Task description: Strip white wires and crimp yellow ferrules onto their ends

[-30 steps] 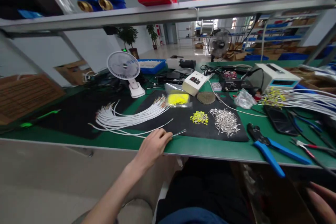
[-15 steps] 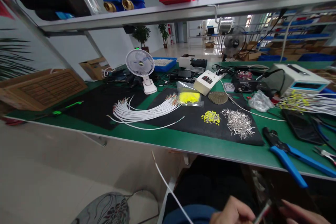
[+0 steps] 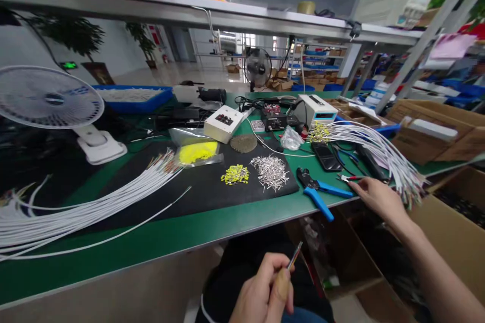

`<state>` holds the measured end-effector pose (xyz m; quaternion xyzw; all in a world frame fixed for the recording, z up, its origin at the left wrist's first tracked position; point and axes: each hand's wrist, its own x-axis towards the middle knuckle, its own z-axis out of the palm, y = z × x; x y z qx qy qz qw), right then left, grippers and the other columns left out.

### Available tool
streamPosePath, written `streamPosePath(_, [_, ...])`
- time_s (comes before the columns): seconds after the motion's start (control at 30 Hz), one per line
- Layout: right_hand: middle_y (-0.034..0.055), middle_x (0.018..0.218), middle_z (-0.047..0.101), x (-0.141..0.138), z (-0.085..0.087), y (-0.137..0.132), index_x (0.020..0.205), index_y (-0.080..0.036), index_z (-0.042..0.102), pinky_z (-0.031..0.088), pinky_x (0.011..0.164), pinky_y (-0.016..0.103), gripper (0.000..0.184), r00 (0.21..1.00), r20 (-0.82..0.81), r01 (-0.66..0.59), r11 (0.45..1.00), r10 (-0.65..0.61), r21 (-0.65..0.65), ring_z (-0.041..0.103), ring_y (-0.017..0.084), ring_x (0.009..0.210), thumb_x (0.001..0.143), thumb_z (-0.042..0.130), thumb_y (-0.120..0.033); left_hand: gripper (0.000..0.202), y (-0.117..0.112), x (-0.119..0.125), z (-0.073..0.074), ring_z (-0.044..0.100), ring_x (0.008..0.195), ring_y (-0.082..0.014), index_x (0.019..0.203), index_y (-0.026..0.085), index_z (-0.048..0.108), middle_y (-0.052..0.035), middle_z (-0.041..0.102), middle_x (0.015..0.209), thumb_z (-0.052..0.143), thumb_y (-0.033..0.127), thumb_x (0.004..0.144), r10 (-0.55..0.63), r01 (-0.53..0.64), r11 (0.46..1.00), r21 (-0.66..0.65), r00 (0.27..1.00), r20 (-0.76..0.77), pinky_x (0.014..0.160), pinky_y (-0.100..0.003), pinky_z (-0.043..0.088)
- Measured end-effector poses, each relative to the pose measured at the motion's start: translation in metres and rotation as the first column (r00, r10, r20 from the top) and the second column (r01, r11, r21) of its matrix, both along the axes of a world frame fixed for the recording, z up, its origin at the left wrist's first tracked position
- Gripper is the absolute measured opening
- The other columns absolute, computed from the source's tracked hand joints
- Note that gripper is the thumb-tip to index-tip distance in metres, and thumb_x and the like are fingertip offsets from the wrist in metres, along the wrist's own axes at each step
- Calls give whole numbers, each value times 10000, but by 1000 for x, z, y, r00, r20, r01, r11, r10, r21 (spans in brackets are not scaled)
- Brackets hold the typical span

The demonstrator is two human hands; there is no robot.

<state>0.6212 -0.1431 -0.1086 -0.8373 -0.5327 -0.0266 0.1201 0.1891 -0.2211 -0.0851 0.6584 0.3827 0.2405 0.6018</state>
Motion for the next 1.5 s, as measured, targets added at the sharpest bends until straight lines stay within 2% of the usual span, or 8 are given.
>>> streamPosePath(0.17, [-2, 857, 664, 3, -10, 7, 941, -176, 674, 555, 783, 377, 302, 996, -81, -46, 999, 44, -25, 649, 180, 767, 1017, 666, -469, 476, 10, 18, 9, 417, 620, -134, 1067, 180, 543, 32, 482, 687, 317, 598, 1099, -59, 58, 997, 50, 998, 21, 598, -280, 296])
streamPosePath(0.37, [-18, 806, 620, 4, 6, -28, 935, -188, 645, 508, 673, 314, 317, 918, -397, 113, 962, -6, 247, 594, 158, 682, 990, 677, -499, 454, 18, 40, 15, 380, 596, -112, 1088, 174, 614, 45, 476, 670, 410, 579, 1095, -64, 82, 985, -155, 991, 117, 570, -260, 281])
streamPosePath(0.5, [-79, 668, 421, -5, 14, -79, 922, -228, 548, 299, 409, 223, 488, 634, -773, 317, 907, 15, 277, 393, 108, 490, 930, 597, -713, 396, 21, 52, 16, 325, 527, -90, 1070, 167, 597, 32, 557, 703, 463, 540, 1089, -84, 162, 928, -334, 968, 235, 505, -257, 226])
streamPosePath(0.6, [-97, 695, 299, -25, 9, -121, 840, -255, 442, 149, 373, 196, 516, 364, -930, 379, 906, 41, 188, 195, 83, 494, 882, 649, -726, 391, 21, 61, 15, 337, 556, -96, 1057, 148, 608, 47, 507, 640, 456, 506, 1102, -108, 183, 939, -291, 961, 256, 541, -252, 249])
streamPosePath(0.77, [-100, 680, 229, -72, -13, -181, 813, -212, 546, 153, 428, 184, 507, 113, -992, 343, 939, -47, -6, 131, 84, 553, 848, 797, -651, 404, 18, 74, 11, 311, 547, -97, 1029, 152, 595, 69, 440, 609, 470, 531, 1093, -117, 192, 947, -258, 954, 277, 536, -257, 234])
streamPosePath(1.13, [-85, 661, 232, -141, 28, -208, 860, -178, 704, 105, 499, 248, 449, 13, -1000, 351, 936, -25, -19, 133, 78, 572, 870, 805, -615, 421, 5, 103, 12, 412, 605, -120, 1045, 153, 594, 35, 562, 632, 431, 536, 1103, -194, 241, 944, -227, 958, 209, 638, -275, 334])
streamPosePath(1.33, [-19, 749, 522, -159, 33, -190, 945, -186, 752, 208, 485, 231, 397, 198, -979, 154, 985, 43, 75, 255, 85, 576, 891, 790, -577, 416, -7, 105, 12, 444, 623, -121, 1018, 180, 613, 27, 606, 693, 434, 547, 1102, -232, 258, 949, -180, 961, 154, 624, -285, 324])
streamPosePath(1.5, [-18, 719, 536, -166, 38, -184, 839, -180, 749, 261, 513, 220, 385, 234, -971, 187, 977, 57, 103, 299, 98, 606, 900, 783, -559, 424, -12, 104, 14, 435, 631, -116, 940, 177, 635, 9, 630, 785, 433, 509, 1108, -264, 278, 949, -151, 959, 102, 596, -285, 313])
